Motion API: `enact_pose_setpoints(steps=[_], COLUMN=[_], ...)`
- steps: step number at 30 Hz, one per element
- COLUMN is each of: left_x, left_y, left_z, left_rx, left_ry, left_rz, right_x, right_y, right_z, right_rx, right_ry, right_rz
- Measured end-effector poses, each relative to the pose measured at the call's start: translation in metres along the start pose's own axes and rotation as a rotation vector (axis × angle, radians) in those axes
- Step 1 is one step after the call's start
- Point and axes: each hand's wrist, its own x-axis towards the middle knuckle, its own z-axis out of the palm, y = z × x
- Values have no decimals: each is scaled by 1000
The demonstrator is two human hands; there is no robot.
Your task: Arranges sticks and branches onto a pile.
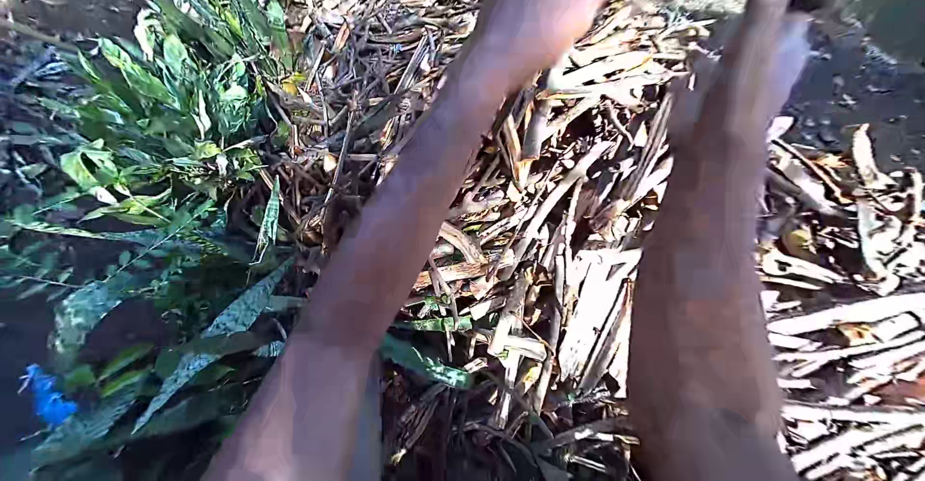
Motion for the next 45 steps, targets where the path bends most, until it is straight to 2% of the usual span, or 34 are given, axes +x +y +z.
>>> enact_pose_setpoints(steps=[2,4,6,8,9,12,16,23,27,32,34,36,38,42,45], left_x=[-77,-203,-318,-401,-434,-500,-511,-478,-480,-487,-492,-505,-494,-497,-479], left_y=[-50,-118,-177,-190,-187,-167,-148,-154,-143,-122,-119,-109,-109,-93,-96], left_z=[-5,-11,-17,-34,-43,-66,-82,-86,-72,-64,-65,-73,-77,-87,-95], left_rx=[-147,-70,58,91,101,172,217,275,298,240,239,273,298,301,299], left_ry=[-65,-217,-412,-593,-663,-824,-983,-891,-1011,-938,-916,-931,-899,-860,-867], left_rz=[-53,-445,-776,-1062,-1171,-1328,-1350,-1261,-1208,-1220,-1234,-1248,-1228,-1204,-1163], right_x=[-68,-188,-294,-365,-392,-437,-453,-467,-506,-539,-540,-542,-524,-518,-515], right_y=[77,165,220,239,240,227,218,205,194,212,219,204,201,176,177], right_z=[10,11,-1,-19,-29,-51,-65,-74,-118,-176,-192,-196,-185,-182,-169], right_rx=[-124,-317,-498,-568,-559,-513,-498,-390,-422,-585,-606,-562,-507,-499,-476], right_ry=[-140,-338,-544,-613,-591,-519,-518,-456,-471,-579,-555,-483,-436,-466,-434], right_rz=[181,493,773,949,1037,1227,1287,1225,1292,1420,1426,1416,1338,1312,1299])
